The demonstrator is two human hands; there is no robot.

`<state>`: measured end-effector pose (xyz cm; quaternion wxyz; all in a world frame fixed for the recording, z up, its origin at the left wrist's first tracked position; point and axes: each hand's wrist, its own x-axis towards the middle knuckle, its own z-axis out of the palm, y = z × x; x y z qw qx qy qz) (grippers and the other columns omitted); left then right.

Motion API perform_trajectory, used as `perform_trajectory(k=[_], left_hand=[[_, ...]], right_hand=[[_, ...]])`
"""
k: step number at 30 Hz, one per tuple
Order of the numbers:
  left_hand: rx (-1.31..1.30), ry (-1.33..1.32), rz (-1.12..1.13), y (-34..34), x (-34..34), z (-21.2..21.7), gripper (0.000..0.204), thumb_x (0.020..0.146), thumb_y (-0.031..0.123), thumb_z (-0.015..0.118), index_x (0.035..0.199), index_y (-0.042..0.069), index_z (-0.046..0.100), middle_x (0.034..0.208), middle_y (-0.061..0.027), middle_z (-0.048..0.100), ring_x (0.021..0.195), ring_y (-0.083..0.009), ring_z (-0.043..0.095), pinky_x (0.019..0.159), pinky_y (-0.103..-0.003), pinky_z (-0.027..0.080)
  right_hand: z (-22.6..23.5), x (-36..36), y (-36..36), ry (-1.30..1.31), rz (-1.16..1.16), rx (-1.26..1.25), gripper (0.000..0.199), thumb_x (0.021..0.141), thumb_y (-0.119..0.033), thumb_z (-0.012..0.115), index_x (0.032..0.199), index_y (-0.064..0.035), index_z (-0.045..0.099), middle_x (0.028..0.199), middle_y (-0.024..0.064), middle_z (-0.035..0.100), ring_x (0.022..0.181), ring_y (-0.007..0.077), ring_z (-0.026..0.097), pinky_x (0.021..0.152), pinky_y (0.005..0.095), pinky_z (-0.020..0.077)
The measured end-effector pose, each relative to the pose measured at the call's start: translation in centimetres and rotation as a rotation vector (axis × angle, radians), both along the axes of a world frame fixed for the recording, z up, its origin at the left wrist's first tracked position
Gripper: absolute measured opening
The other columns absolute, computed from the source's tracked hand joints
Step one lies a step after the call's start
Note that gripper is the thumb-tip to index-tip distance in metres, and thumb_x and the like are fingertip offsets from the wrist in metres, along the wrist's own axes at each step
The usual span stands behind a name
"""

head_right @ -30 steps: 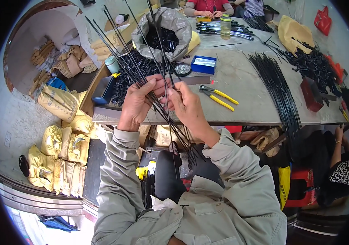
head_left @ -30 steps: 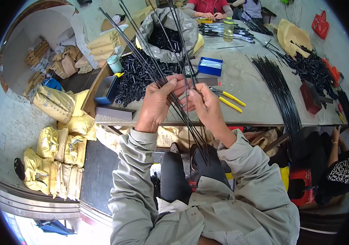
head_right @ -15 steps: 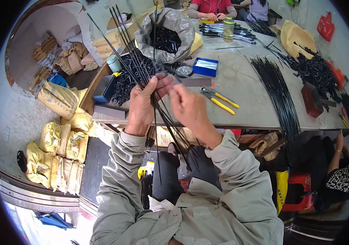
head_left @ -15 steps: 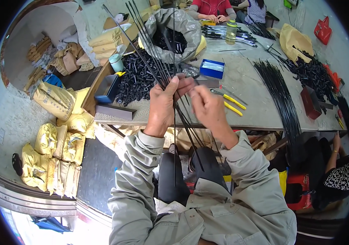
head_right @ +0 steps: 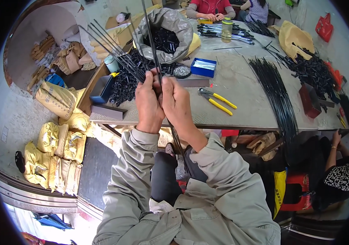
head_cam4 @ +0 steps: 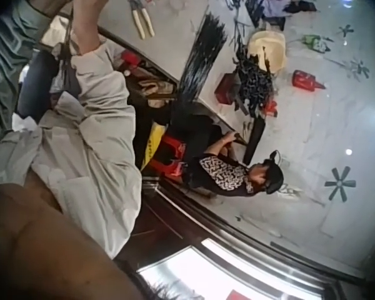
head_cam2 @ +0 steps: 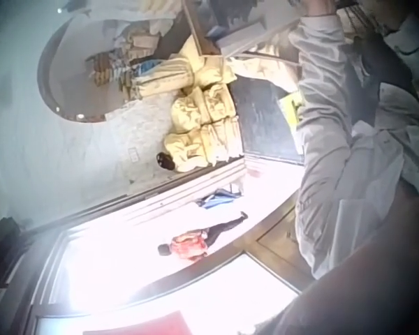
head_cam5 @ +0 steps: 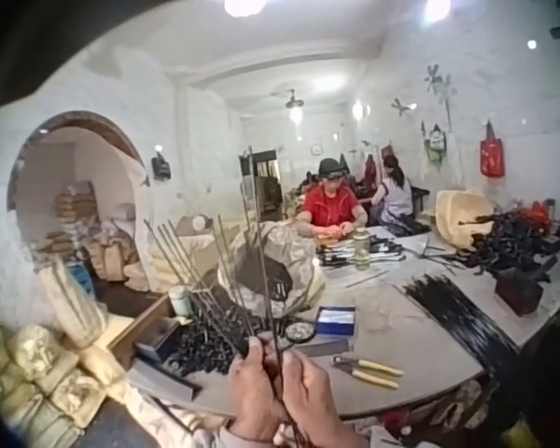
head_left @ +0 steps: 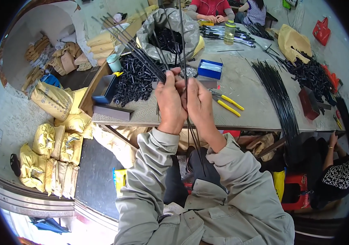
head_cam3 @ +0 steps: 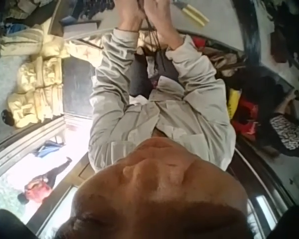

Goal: Assembling plastic components onto bundles of wires and securing them using hand tools.

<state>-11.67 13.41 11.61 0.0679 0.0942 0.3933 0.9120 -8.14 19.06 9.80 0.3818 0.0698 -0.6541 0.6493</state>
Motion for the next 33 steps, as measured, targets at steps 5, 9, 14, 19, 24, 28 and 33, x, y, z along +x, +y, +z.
perform_trajectory(k=[5, 9, 14, 19, 24, 28, 33], left_hand=[[-0.003, 0.062, -0.015, -1.3, -0.8, 0.2, 0.028, 0.092, 0.024, 0.047, 0.095, -0.002, 0.054, 0.056, 0.0056, 0.038, 0.046, -0.004, 0.034, 0.043, -0.019, 0.032], [-0.074, 0.142, -0.109, -1.9, -1.3, 0.1, 0.028, 0.092, 0.025, 0.047, 0.094, -0.002, 0.055, 0.058, 0.0052, 0.04, 0.047, -0.0046, 0.036, 0.045, -0.018, 0.031], [-0.197, 0.113, -0.128, -1.6, -1.5, 0.4, 0.03, 0.091, 0.026, 0.049, 0.095, -0.002, 0.057, 0.064, 0.0033, 0.045, 0.055, -0.0062, 0.041, 0.051, -0.021, 0.036], [-0.184, 0.033, 0.038, -2.1, -1.9, 0.1, 0.027, 0.091, 0.025, 0.049, 0.095, -0.001, 0.056, 0.064, 0.0027, 0.045, 0.053, -0.0073, 0.042, 0.047, -0.018, 0.033], [-0.03, 0.073, -0.146, -5.1, -2.8, -0.4, 0.027, 0.092, 0.022, 0.046, 0.102, -0.002, 0.054, 0.063, 0.0027, 0.043, 0.055, -0.0062, 0.04, 0.047, -0.018, 0.031], [0.003, 0.122, -0.391, -6.6, -2.4, -0.4, 0.029, 0.093, 0.02, 0.044, 0.108, -0.003, 0.05, 0.063, 0.0028, 0.04, 0.055, -0.0057, 0.036, 0.047, -0.019, 0.03], [-0.042, 0.138, -0.49, -6.9, -0.5, 0.3, 0.033, 0.093, 0.017, 0.043, 0.117, -0.006, 0.045, 0.068, 0.0017, 0.041, 0.056, -0.006, 0.036, 0.048, -0.019, 0.03]], right_hand=[[0.8, -0.3, 3.4, -0.096, 0.031, 0.212, 0.034, 0.094, -0.031, 0.041, 0.084, -0.0009, 0.054, 0.051, -0.0006, 0.044, 0.045, 0.0084, 0.04, 0.044, 0.0254, 0.0322], [0.8, 0.2, 3.9, -0.156, -0.055, 0.546, 0.03, 0.092, -0.028, 0.044, 0.087, 0.001, 0.054, 0.052, 0.0063, 0.049, 0.045, 0.0143, 0.047, 0.044, 0.0304, 0.035], [-0.6, 0.6, 3.7, -0.056, -0.232, 0.769, 0.027, 0.09, -0.023, 0.045, 0.089, 0.0014, 0.054, 0.055, 0.0122, 0.052, 0.048, 0.0181, 0.053, 0.045, 0.033, 0.0377], [-1.2, 1.9, 4.7, -0.212, -0.177, 0.856, 0.024, 0.089, -0.017, 0.04, 0.094, -0.0025, 0.058, 0.056, 0.0106, 0.054, 0.048, 0.0181, 0.054, 0.044, 0.0326, 0.0381], [2.9, 0.6, 15.4, -0.416, -0.186, 0.511, 0.046, 0.092, -0.04, 0.036, 0.083, -0.0051, 0.064, 0.044, -0.0035, 0.037, 0.039, 0.0059, 0.034, 0.04, 0.0256, 0.0272], [4.0, -5.9, 25.7, -0.542, -0.201, 0.651, 0.054, 0.091, -0.047, 0.037, 0.075, -0.0024, 0.062, 0.043, -0.0014, 0.037, 0.04, 0.0076, 0.035, 0.041, 0.0269, 0.0287], [-4.1, -4.7, 38.6, -0.778, -0.58, 1.118, 0.056, 0.088, -0.049, 0.039, 0.07, 0.0007, 0.059, 0.063, 0.0181, 0.058, 0.058, 0.03, 0.057, 0.055, 0.0389, 0.0432]])
